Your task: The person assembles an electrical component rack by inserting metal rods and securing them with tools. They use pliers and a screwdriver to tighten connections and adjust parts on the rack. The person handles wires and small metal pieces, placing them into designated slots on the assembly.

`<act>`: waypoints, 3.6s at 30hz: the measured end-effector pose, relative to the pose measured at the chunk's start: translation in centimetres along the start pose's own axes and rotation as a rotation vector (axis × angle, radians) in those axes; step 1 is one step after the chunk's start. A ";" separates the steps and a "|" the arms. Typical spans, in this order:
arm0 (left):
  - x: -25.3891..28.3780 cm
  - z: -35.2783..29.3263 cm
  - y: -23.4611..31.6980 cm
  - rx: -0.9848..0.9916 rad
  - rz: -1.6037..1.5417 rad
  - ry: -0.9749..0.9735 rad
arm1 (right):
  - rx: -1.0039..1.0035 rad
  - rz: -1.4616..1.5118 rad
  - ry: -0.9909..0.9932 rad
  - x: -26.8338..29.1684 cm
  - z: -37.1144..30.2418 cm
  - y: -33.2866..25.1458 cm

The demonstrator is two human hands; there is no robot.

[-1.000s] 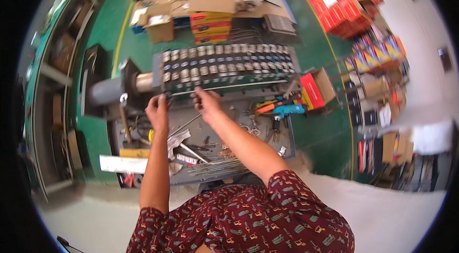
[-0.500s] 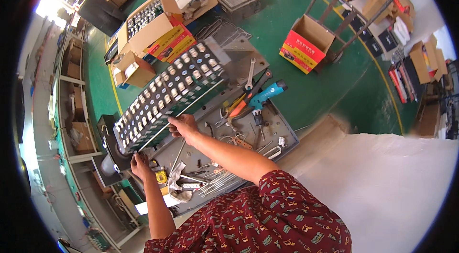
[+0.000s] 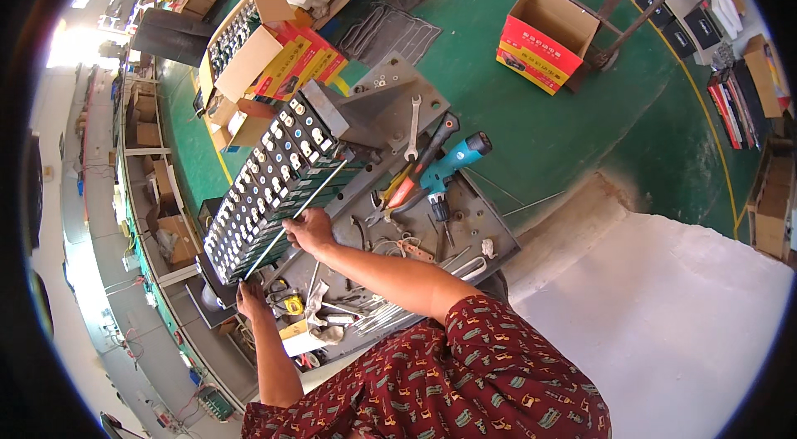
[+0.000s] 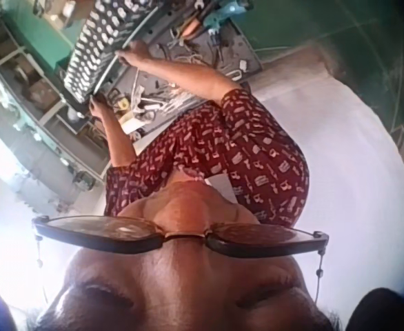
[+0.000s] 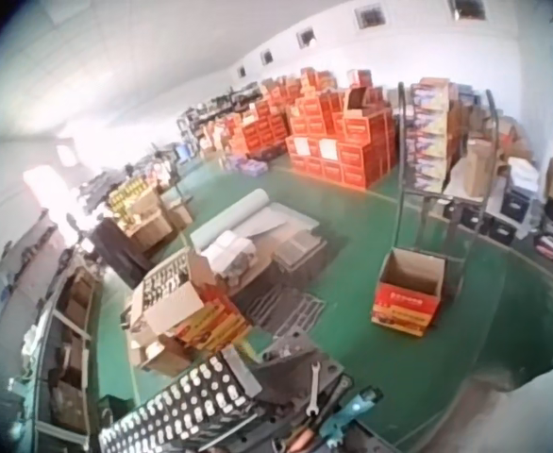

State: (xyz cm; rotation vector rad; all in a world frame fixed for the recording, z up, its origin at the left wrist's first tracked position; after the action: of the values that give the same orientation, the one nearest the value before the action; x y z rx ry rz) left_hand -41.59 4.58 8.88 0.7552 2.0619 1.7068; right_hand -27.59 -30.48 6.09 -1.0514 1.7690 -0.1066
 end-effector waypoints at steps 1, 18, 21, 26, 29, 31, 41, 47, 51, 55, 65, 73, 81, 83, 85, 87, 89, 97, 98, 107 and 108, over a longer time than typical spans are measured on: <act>-0.2 -0.2 0.0 0.012 -0.001 -0.008 | -0.005 -0.001 0.001 0.1 0.0 0.0; 1.0 1.2 -1.1 0.032 0.078 -0.047 | 0.033 -0.019 -0.050 -0.2 -0.6 -1.1; 0.9 1.0 -1.1 0.040 0.079 -0.031 | 0.022 -0.067 -0.044 -0.1 -0.3 -0.9; 0.5 1.0 -0.7 0.021 0.070 -0.042 | 0.040 -0.015 -0.016 0.0 0.9 0.3; 0.9 1.3 -0.6 0.010 0.088 -0.057 | 0.039 -0.045 -0.043 -0.1 1.1 0.8; 0.6 1.1 -0.6 0.010 0.088 -0.060 | 0.041 -0.045 -0.047 0.0 1.2 0.8; 0.9 1.3 -1.0 0.010 0.063 -0.056 | 0.090 -0.016 -0.076 -0.2 0.9 0.1; 0.3 0.5 -0.8 0.001 0.048 -0.045 | 0.052 -0.022 -0.079 0.1 0.6 -0.2; 0.7 0.1 -0.7 -0.003 0.057 0.002 | 0.055 -0.024 -0.110 -0.2 0.5 -0.2; -0.2 -0.6 -0.8 -0.006 0.024 0.014 | 0.042 -0.064 -0.147 0.1 1.2 0.4; -0.5 -5.0 -0.2 -0.020 -0.031 -0.232 | 0.060 -0.180 -0.099 0.3 0.5 0.2; 6.0 -14.5 -5.3 0.044 0.101 -0.587 | 0.177 -0.350 -0.001 0.2 -2.0 -0.6; 14.9 -21.4 -10.9 0.220 0.227 -0.700 | 0.669 -1.417 0.567 13.6 -6.8 -5.9; 16.1 -21.5 -11.4 0.226 0.264 -0.692 | 0.557 -1.605 0.716 14.4 -6.7 -8.5; 15.5 -21.8 -10.4 0.243 0.263 -0.678 | 0.473 -1.671 0.746 15.6 -5.5 -10.0; 14.9 -21.9 -10.0 0.239 0.291 -0.664 | 0.370 -1.765 0.746 16.1 -3.9 -11.1; 13.7 -22.2 -10.4 0.226 0.290 -0.643 | 0.301 -1.800 0.741 17.4 -2.2 -11.7; 5.2 -24.9 -10.1 0.195 0.365 -0.760 | 0.547 -1.678 0.620 16.9 -1.9 -12.2; 3.4 -25.3 -9.5 0.188 0.339 -0.737 | 0.706 -1.593 0.606 16.6 -3.1 -12.7; -19.7 -26.0 -3.8 0.011 0.317 -1.015 | 0.202 0.172 -0.011 13.3 -10.4 -9.4; -22.5 -26.3 -2.8 0.073 0.202 -1.008 | 0.174 0.161 -0.071 12.3 -11.4 -9.9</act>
State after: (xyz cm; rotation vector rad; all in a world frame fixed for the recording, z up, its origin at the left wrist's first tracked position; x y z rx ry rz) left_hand -39.65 -30.07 10.21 1.4906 1.3498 0.9653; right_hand -31.80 -49.40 7.62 -0.7761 1.7388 -0.1195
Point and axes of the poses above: each hand's wrist, its own z-axis towards the middle knuckle, its own x-axis out of the back of the hand, y = z × x, the point moved 10 cm from there along z, towards the middle knuckle, and after that the axes turned 5 degrees about -y, right-handed, at the moved point
